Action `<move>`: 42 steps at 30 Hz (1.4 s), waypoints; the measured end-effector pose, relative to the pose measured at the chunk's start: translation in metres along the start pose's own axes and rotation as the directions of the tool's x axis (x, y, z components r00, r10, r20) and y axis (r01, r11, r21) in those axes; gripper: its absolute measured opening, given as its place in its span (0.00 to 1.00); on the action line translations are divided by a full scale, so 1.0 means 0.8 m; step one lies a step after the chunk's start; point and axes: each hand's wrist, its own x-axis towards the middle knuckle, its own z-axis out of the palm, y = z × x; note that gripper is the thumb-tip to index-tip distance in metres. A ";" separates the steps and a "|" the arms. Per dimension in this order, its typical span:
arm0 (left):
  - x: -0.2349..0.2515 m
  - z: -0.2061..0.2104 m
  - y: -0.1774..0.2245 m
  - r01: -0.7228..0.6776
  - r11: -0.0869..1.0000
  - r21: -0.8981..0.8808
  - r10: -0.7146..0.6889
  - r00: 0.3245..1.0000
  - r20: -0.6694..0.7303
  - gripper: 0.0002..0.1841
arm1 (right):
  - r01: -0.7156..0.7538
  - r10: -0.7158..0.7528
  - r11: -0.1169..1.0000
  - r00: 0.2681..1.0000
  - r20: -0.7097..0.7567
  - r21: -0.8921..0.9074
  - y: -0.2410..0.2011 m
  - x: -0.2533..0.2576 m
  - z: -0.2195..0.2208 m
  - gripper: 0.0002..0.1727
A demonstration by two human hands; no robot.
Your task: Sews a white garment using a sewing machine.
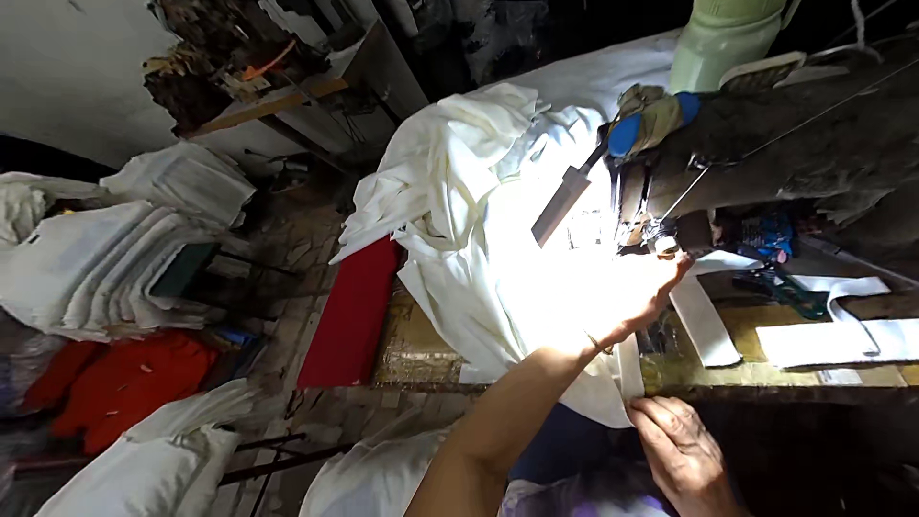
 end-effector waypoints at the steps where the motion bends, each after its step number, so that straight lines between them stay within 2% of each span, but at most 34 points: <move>1: -0.007 -0.004 -0.001 -0.043 0.995 -0.090 0.040 0.998 -0.042 0.19 | 0.001 -0.001 1.000 1.000 0.004 -0.005 0.000 0.001 0.000 0.11; 2: -0.021 -0.011 0.001 -0.079 0.977 -0.199 0.061 0.994 -0.094 0.18 | -0.002 0.002 1.000 1.000 0.009 -0.012 -0.001 0.000 -0.001 0.11; 3: -0.044 -0.023 0.009 -0.048 0.940 -0.337 0.018 0.996 -0.092 0.17 | -0.006 0.006 1.000 1.000 0.013 -0.019 -0.001 -0.001 -0.002 0.11; 5: -0.103 -0.041 0.024 0.091 0.854 -0.512 -0.097 0.995 0.014 0.17 | -0.029 0.029 0.999 1.000 0.004 -0.014 -0.003 -0.003 -0.003 0.11; 6: -0.124 -0.034 0.020 0.107 0.826 -0.553 -0.073 0.994 0.085 0.19 | -0.046 0.046 0.999 0.999 -0.006 0.000 -0.004 -0.004 -0.003 0.10; 7: -0.140 -0.022 0.014 0.105 0.841 -0.531 -0.040 0.990 0.134 0.20 | -0.060 0.060 0.998 0.998 -0.015 0.013 -0.005 -0.006 -0.003 0.10; 9: -0.171 -0.009 0.017 0.148 0.923 -0.354 -0.079 0.976 0.202 0.19 | -0.079 0.079 0.996 0.997 -0.020 0.031 -0.006 -0.008 -0.005 0.10; 10: -0.184 -0.003 0.021 0.113 0.952 -0.283 -0.072 0.986 0.153 0.17 | -0.080 0.081 0.996 0.996 -0.020 0.036 -0.006 -0.008 -0.005 0.10; 12: -0.198 0.014 0.017 -0.084 0.978 -0.190 0.073 0.995 -0.066 0.13 | -0.083 0.084 0.996 0.996 -0.022 0.039 -0.006 -0.009 -0.006 0.09; 15: -0.199 0.027 0.010 -0.217 0.962 -0.162 0.190 0.967 -0.170 0.10 | -0.092 0.093 0.995 0.995 -0.021 0.038 -0.006 -0.007 -0.006 0.09; 21: -0.195 0.023 0.013 -0.245 0.964 -0.103 0.223 0.957 -0.188 0.11 | -0.093 0.093 0.995 0.996 -0.008 0.039 -0.009 -0.009 -0.010 0.09; 27: -0.196 0.019 0.019 -0.263 0.965 -0.017 0.258 0.957 -0.133 0.11 | -0.093 0.092 0.994 0.996 0.017 0.063 -0.021 -0.012 -0.017 0.10; 31: -0.194 0.018 0.022 -0.232 0.972 -0.029 0.229 0.969 -0.094 0.12 | -0.073 0.069 0.997 0.994 0.089 0.032 -0.019 -0.009 -0.023 0.11; 35: -0.180 0.019 0.015 -0.061 0.992 0.107 0.085 0.968 -0.235 0.14 | -0.060 0.064 0.998 0.972 0.226 -0.024 -0.019 0.008 -0.033 0.11; 38: -0.162 0.011 0.010 0.077 0.994 0.071 -0.053 0.952 -0.302 0.14 | -0.047 0.052 0.999 0.966 0.253 -0.026 -0.019 0.019 -0.037 0.11; 41: -0.145 0.009 0.003 0.077 0.997 0.021 -0.062 0.912 -0.405 0.14 | -0.041 0.046 0.999 0.967 0.250 -0.023 -0.020 0.026 -0.038 0.11; 42: -0.142 0.011 -0.001 0.052 0.999 0.013 -0.042 0.916 -0.400 0.15 | -0.035 0.041 0.999 0.966 0.254 -0.027 -0.021 0.027 -0.039 0.11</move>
